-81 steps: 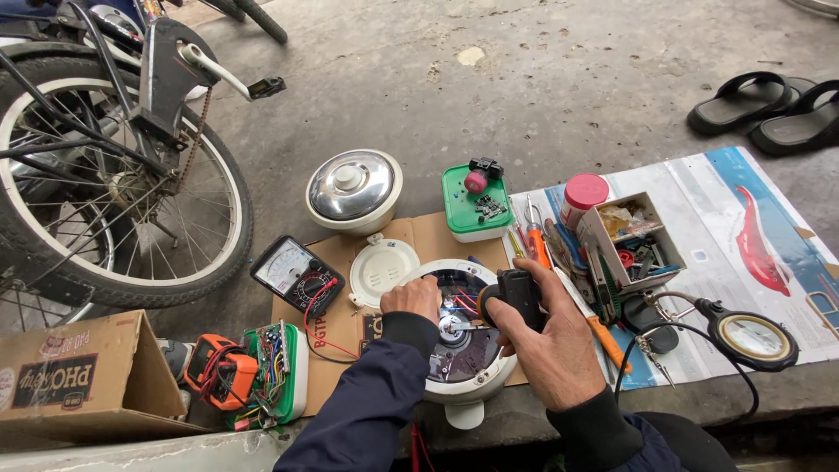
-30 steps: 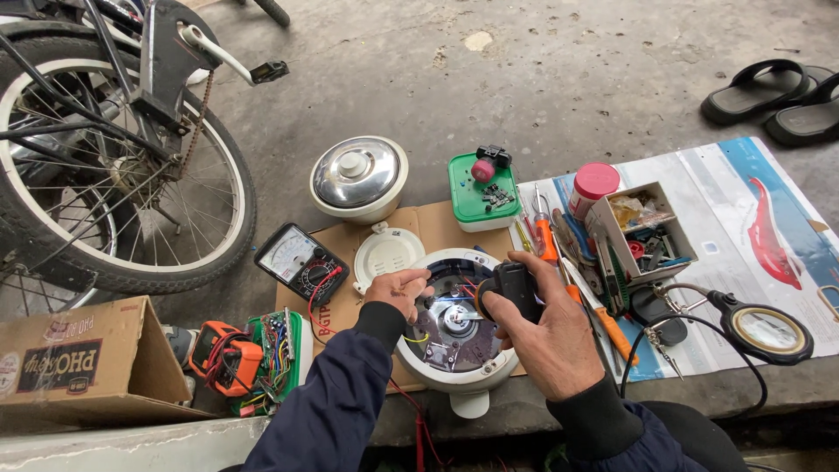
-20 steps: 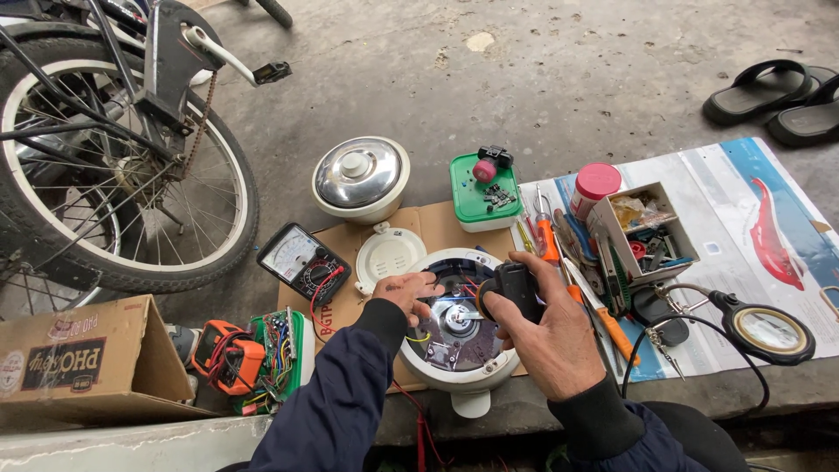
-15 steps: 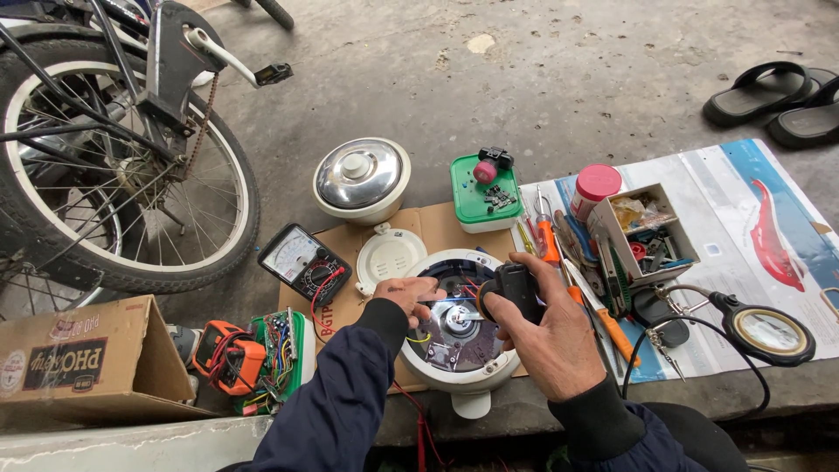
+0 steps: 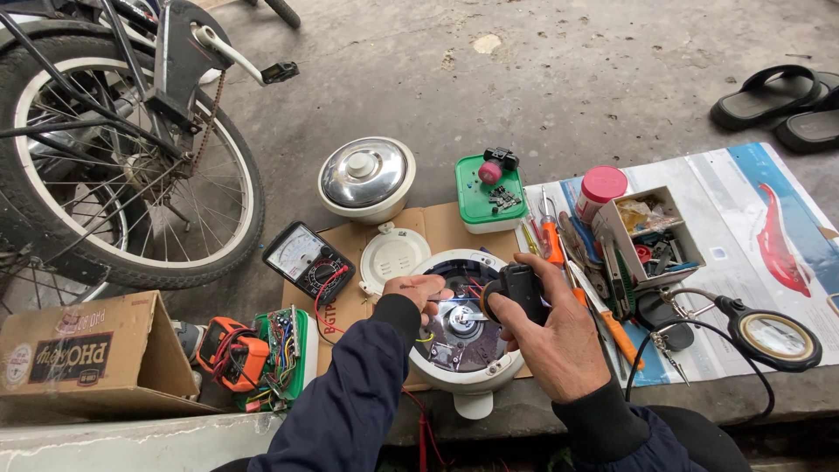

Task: Repairing a rice cooker by disassembling the base and testing internal electrical components with a multimeter.

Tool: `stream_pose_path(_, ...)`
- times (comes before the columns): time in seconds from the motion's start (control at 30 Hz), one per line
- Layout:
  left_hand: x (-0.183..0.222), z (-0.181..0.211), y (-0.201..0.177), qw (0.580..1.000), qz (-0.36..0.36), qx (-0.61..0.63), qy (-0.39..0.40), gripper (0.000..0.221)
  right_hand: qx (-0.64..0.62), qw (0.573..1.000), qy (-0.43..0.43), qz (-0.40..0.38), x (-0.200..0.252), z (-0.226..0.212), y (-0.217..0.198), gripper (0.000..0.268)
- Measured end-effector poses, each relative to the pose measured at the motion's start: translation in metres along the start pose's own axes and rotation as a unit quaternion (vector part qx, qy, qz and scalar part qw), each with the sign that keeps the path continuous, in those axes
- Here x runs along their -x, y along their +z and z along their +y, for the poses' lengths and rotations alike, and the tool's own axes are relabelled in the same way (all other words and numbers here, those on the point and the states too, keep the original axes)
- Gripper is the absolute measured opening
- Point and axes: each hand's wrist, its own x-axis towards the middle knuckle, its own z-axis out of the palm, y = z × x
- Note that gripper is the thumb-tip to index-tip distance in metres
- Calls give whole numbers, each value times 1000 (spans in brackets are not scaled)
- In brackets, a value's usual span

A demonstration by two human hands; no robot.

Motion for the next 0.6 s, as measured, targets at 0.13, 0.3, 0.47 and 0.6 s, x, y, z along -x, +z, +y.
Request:
stream_pose_path(0.13, 10, 0, 6, 998, 16, -41, 50, 41, -1, 1000, -7, 3, 0, 2, 0, 64)
stream_pose_path(0.3, 9, -1, 9, 993, 35, -82, 74, 36, -15, 1000, -11, 1, -2, 5, 1, 61)
stream_pose_path(0.47, -17, -15, 6, 986, 54, -132, 87, 33, -24, 999, -27, 1, -6, 10, 2, 62)
stream_pose_path(0.6, -22, -15, 9, 988, 63, -125, 59, 37, -13, 1000, -13, -3, -2, 4, 0, 64)
